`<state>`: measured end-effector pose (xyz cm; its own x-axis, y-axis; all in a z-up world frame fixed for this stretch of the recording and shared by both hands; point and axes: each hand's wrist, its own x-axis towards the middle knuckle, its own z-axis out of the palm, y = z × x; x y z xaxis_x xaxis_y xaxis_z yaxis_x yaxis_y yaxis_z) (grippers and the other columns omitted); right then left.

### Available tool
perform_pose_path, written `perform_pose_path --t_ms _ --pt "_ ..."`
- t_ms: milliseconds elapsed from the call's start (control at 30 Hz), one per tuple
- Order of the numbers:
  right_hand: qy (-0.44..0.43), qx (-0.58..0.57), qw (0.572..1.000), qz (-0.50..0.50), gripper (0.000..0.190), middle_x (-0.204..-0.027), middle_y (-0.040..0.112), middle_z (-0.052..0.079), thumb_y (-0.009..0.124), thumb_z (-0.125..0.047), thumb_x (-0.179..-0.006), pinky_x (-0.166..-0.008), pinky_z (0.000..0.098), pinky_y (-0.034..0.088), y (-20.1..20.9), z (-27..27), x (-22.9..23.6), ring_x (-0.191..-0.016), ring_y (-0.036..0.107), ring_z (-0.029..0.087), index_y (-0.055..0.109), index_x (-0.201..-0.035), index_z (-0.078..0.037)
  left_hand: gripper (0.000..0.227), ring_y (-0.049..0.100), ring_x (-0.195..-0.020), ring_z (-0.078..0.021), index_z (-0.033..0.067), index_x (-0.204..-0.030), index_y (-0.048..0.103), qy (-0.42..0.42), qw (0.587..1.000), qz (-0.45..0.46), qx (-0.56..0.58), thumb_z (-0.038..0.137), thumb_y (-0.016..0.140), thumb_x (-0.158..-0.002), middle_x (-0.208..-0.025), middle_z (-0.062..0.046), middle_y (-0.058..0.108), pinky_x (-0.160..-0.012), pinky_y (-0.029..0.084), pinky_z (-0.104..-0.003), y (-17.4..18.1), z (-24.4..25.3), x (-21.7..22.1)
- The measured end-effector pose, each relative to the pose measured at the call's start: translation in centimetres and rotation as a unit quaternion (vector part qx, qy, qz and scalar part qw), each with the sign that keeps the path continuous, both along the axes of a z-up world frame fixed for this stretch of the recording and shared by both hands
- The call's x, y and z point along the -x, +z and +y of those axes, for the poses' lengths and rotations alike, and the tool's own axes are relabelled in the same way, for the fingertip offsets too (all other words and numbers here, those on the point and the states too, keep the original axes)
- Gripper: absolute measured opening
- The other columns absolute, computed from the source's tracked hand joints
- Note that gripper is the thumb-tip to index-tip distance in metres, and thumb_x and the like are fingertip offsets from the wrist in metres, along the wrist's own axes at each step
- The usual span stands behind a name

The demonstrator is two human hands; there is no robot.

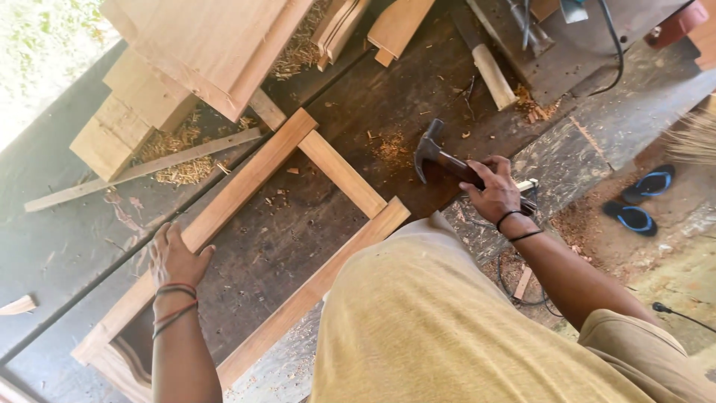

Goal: The person assembles a wooden frame on a workbench, fitting rails into grooved stiles and tapping the joints together with a hammer. They reposition the frame, seat the pieces by hand, and hammer along the edges to close the joints, then lift and turn the assembled frame.

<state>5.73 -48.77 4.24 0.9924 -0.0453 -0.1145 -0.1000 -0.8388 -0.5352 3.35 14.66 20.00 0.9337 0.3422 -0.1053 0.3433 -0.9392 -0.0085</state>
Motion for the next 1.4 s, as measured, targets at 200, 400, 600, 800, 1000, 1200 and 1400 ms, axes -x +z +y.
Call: perform_pose_path --t_ms 200,400,600,800,1000,1200,1400 --pt "-0.025 0.008 0.998 0.057 0.056 -0.141 0.045 0.013 0.079 -0.041 -0.087 -0.092 0.0479 0.055 0.2 0.3 -0.3 -0.116 0.062 0.035 0.066 -0.138 -0.024 0.103 0.035 -0.147 -0.0365 0.0177 -0.155 0.043 0.009 0.98 0.194 -0.053 0.042 0.091 -0.068 -0.16 -0.013 0.039 -0.117 0.028 -0.055 -3.0 3.5 -4.0" --pt "-0.019 0.007 0.998 0.059 0.057 -0.141 0.046 0.014 0.08 -0.042 -0.086 -0.092 0.0489 0.056 0.0 0.3 -0.3 -0.114 0.064 0.036 0.066 -0.138 -0.023 0.093 0.043 -0.146 -0.0303 0.0213 -0.153 0.047 -0.029 0.973 0.228 -0.029 0.04 0.087 -0.072 -0.156 -0.009 0.046 -0.121 0.03 -0.055 -4.5 4.0 -4.0" --pt "-0.028 0.01 0.998 0.064 0.057 -0.139 0.047 0.016 0.081 -0.043 -0.086 -0.091 0.0504 0.055 0.0 0.4 -0.8 -0.11 0.066 0.038 0.066 -0.137 -0.022 0.089 0.044 -0.143 -0.0307 0.0206 -0.151 0.047 -0.034 0.976 0.214 -0.031 0.034 0.087 -0.072 -0.153 -0.01 0.046 -0.119 0.03 -0.055 -4.4 3.3 -4.6" --pt "-0.025 0.003 0.998 0.058 0.057 -0.139 0.048 0.016 0.081 -0.043 -0.086 -0.091 0.0501 0.055 -0.2 0.3 -0.9 -0.11 0.066 0.037 0.066 -0.137 -0.022 0.086 0.047 -0.139 -0.0338 0.0198 -0.152 0.047 -0.029 0.972 0.23 -0.04 0.029 0.085 -0.075 -0.151 -0.013 0.046 -0.112 0.04 -0.052 -3.9 2.7 -4.6" --pt "-0.029 0.023 0.997 0.072 0.056 -0.138 0.047 0.014 0.08 -0.045 -0.086 -0.09 0.0511 0.054 -0.2 0.3 -0.9 -0.115 0.064 0.036 0.066 -0.137 -0.025 0.078 0.049 -0.139 -0.0338 0.0174 -0.149 0.049 -0.083 0.971 0.218 -0.056 0.031 0.081 -0.079 -0.149 -0.013 0.049 -0.112 0.043 -0.05 -4.1 3.4 -4.3" --pt "-0.032 0.022 0.995 0.09 0.054 -0.138 0.045 0.014 0.079 -0.045 -0.086 -0.09 0.0506 0.055 -0.1 0.2 -1.0 -0.113 0.064 0.035 0.065 -0.135 -0.026 0.074 0.052 -0.135 -0.0336 0.0188 -0.149 0.049 -0.089 0.963 0.236 -0.093 0.032 0.076 -0.081 -0.147 -0.011 0.053 -0.109 0.043 -0.053 -2.5 3.5 -4.8" --pt "-0.022 -0.006 0.998 0.063 0.054 -0.136 0.048 0.015 0.079 -0.043 -0.087 -0.093 0.0494 0.054 -0.1 0.0 -0.8 -0.114 0.062 0.037 0.066 -0.136 -0.024 0.069 0.056 -0.13 -0.0324 0.023 -0.151 0.05 -0.086 0.973 0.176 -0.125 0.035 0.07 -0.086 -0.138 -0.01 0.063 -0.106 0.044 -0.055 2.6 3.9 -5.1"
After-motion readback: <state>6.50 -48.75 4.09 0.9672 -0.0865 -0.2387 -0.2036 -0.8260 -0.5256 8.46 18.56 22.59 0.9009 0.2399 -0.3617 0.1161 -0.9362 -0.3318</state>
